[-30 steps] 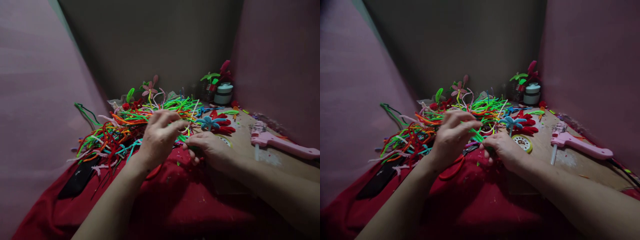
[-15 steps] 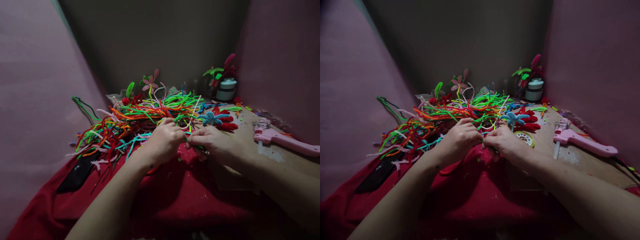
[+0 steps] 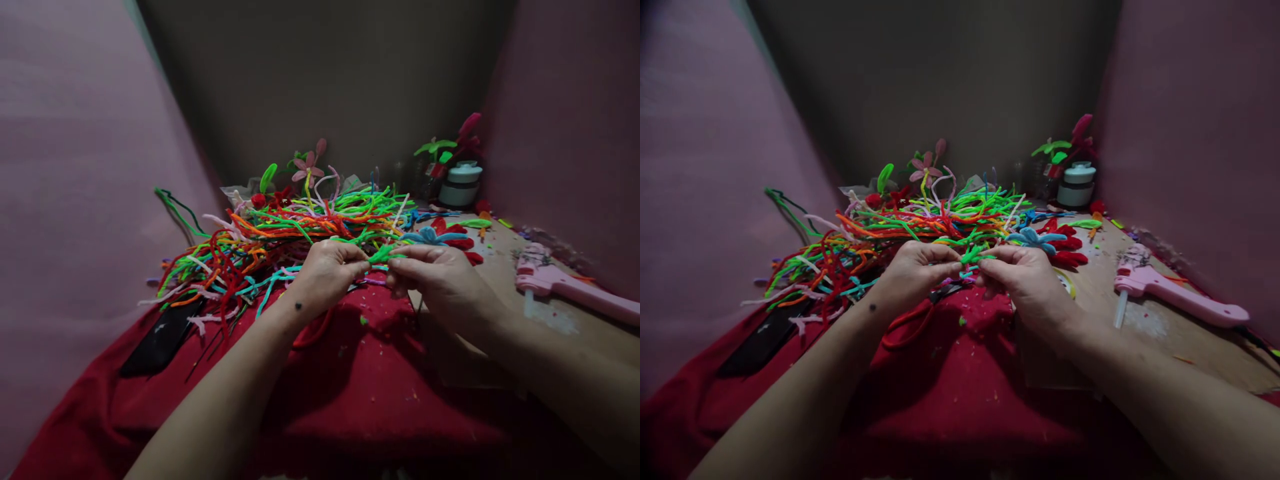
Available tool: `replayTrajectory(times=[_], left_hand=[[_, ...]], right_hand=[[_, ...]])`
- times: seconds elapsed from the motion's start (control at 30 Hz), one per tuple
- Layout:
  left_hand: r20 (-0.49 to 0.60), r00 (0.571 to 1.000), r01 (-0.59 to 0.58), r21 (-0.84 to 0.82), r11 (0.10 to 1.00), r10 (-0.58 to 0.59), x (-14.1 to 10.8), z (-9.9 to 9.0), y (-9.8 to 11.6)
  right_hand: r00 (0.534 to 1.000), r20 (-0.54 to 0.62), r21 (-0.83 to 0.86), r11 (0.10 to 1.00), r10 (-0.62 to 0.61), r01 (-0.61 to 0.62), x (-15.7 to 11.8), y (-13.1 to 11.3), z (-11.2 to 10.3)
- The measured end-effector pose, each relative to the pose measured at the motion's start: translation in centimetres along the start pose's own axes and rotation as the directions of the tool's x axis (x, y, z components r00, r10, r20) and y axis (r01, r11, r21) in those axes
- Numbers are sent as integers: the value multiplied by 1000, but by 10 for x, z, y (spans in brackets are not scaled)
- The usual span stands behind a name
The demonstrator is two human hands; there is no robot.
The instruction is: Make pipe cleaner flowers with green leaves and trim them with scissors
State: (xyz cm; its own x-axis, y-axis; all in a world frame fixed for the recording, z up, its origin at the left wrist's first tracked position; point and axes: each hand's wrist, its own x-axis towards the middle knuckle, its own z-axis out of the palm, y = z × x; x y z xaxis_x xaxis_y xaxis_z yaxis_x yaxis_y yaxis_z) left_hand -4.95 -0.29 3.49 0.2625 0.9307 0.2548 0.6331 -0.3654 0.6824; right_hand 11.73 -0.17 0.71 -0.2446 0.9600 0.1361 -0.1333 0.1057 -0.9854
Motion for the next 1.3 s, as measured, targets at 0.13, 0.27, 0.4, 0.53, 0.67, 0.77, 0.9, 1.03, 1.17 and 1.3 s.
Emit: replayTrajectory(times=[0.13,0.27,0.4,0.53,0.67,0.77,0.9,1.03,1.17,1.3], left_hand=[[-1,1000,17,-1,1000,-17,0,3,1],[-1,1000,6,-2,1000,-6,0,4,0],[-54,998,30,16,999,-29,0,8,0],[-122,992,-5,206,979,31,-3,18,-1],[-6,954,-254,513,820,299,-6,26,-5],[102,881,-439,540,718,462,-6,21,-5],[84,814,-567,333,753,575,-8,8,2],[-173,862,-438,216,872,476,-11,11,6],[-353,859,-272,299,915,371,-12,25,2],[-336,829,-251,490,835,447,-13,34,-1]], right_hand=[[987,-19,-301,942,-162,149,-5,-1,1],[974,-31,-417,888,-227,194,-7,-2,1],[927,56,-624,712,-371,322,-8,6,1],[713,344,-808,194,-611,556,-11,17,1],[610,481,-808,-47,-630,588,-10,11,-1],[754,296,-787,297,-586,540,-2,-3,-7],[987,157,-254,965,-22,62,11,-9,-15],[986,141,117,987,91,-108,11,1,-10],[996,12,-171,982,-83,84,-4,7,0],[847,137,-675,577,-514,460,-15,9,2]])
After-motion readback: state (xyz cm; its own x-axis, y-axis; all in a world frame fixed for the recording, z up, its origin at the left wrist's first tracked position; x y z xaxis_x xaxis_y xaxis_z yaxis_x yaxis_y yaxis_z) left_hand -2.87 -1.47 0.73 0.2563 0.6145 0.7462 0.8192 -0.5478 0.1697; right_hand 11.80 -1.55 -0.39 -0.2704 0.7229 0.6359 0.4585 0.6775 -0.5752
